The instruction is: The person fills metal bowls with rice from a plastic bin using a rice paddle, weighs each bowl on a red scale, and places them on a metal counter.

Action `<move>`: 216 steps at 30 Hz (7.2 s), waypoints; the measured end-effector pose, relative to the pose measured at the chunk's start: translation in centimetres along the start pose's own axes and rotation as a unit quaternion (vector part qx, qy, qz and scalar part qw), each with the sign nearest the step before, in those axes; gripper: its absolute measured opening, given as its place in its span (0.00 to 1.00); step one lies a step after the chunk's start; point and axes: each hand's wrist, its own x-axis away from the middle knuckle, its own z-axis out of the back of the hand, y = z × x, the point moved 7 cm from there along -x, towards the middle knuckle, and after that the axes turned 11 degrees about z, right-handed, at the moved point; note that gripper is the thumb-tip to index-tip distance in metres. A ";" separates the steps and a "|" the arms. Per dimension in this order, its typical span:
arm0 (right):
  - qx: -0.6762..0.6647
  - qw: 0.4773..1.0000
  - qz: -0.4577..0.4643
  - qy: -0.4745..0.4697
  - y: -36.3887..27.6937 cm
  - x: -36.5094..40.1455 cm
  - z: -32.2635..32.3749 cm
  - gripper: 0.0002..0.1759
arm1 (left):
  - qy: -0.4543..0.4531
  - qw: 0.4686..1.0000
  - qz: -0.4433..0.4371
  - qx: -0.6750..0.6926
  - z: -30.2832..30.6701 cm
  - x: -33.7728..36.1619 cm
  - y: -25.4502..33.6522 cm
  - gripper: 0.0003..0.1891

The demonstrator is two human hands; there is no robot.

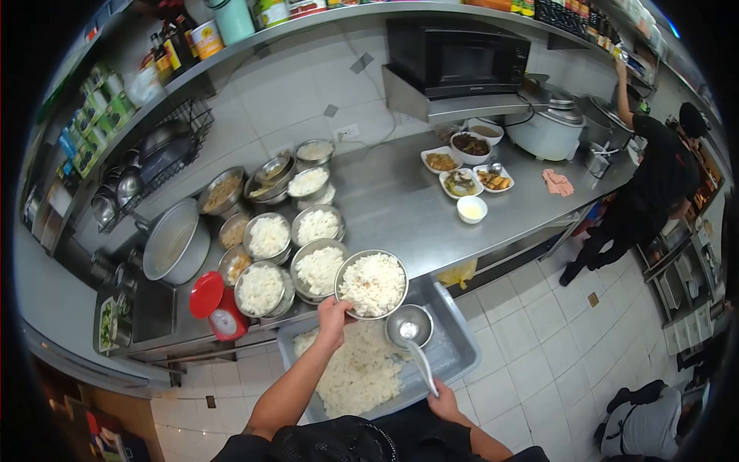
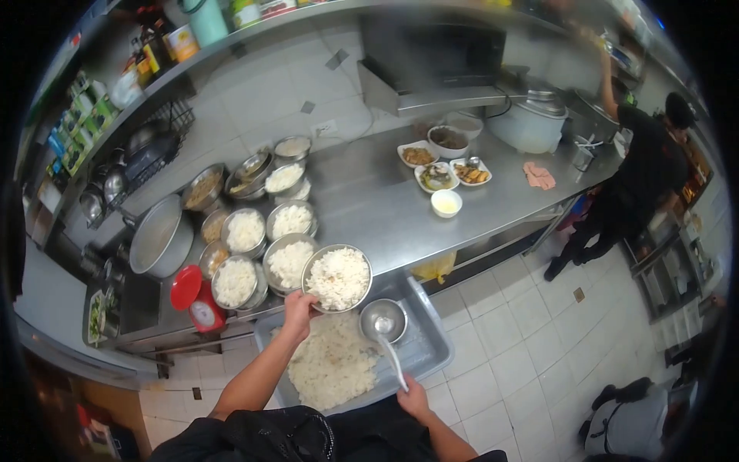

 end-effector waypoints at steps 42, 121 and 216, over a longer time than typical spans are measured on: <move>0.010 0.970 -0.122 -0.211 -2.0 2.8 4.6 0.29 | 0.183 0.837 0.127 -0.501 -3.0 -17.3 -32.0 0.26; 0.333 0.817 -0.082 -0.463 0.9 -7.8 -15.9 0.21 | 0.325 0.942 0.076 0.039 28.9 22.1 -23.8 0.04; 0.438 0.780 0.086 -0.438 -11.2 -9.7 -7.8 0.21 | 0.315 0.949 -0.012 -0.026 29.3 15.8 -21.8 0.07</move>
